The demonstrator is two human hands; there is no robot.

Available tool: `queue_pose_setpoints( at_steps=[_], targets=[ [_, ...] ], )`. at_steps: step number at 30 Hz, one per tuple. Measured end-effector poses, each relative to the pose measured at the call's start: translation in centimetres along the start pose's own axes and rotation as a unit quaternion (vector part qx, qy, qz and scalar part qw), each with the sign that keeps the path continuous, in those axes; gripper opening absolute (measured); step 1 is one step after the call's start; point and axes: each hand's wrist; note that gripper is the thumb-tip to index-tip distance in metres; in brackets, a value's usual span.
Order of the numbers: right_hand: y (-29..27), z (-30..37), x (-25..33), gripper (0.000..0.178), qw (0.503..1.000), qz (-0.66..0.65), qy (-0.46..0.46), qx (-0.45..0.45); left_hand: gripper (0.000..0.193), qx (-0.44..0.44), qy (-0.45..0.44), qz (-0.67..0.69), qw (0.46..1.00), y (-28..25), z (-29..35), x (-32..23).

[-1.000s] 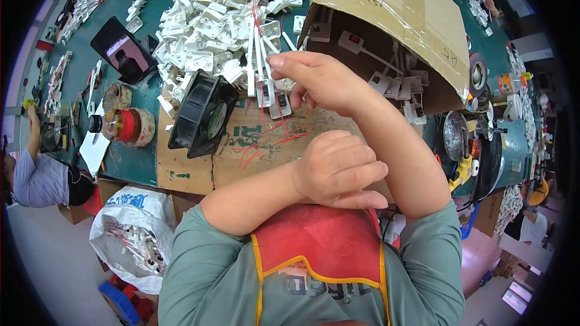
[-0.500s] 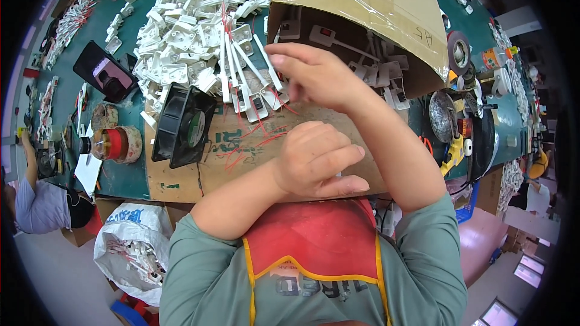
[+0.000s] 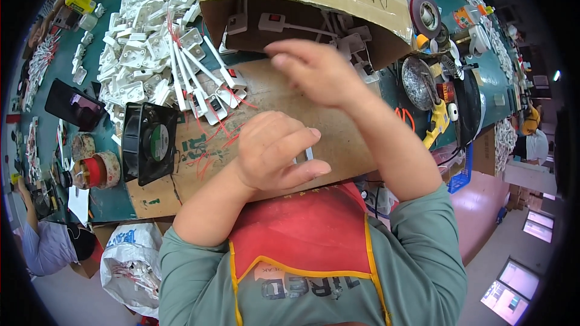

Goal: Assembling light components by inserting wires into plastic housings.

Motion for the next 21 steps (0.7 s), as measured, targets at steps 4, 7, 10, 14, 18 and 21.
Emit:
queue_pose_setpoints(
  at_steps=[4, 7, 10, 14, 18, 21],
  targets=[
    [-6.6, -0.2, -0.6, 0.036, 0.986, 0.111, 0.066, -0.105, 0.040, 0.009, -0.005, -0.022, 1.000, 0.4, 0.0, 0.2],
    [-9.4, -1.1, -1.5, 0.031, 0.974, 0.116, 0.101, -0.167, 0.036, 0.017, -0.011, -0.031, 0.999, 0.6, 0.1, 0.1],
    [-9.0, -2.5, 3.3, 0.033, 0.974, -0.100, 0.105, -0.172, 0.034, 0.016, -0.019, -0.034, 0.999, 0.6, 0.5, 0.8],
    [-9.8, -3.6, 4.1, 0.035, 0.955, -0.169, 0.112, -0.216, 0.032, 0.009, -0.025, -0.033, 0.999, 0.8, 0.3, 0.8],
    [-10.5, -4.4, 3.8, 0.036, 0.958, -0.142, 0.136, -0.208, 0.034, -0.028, -0.023, -0.040, 0.999, 1.0, 0.6, 1.1],
    [-11.2, -4.6, 3.6, 0.038, 0.964, -0.046, 0.179, -0.192, 0.033, -0.017, -0.036, -0.033, 0.999, 1.0, 0.5, 0.9]
  ],
)
Point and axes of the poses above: each hand's wrist, its own z-axis away from the middle knuckle, its own y-axis out of the palm, x = y × z, and after that the axes turned 3 degrees about -y, right-handed
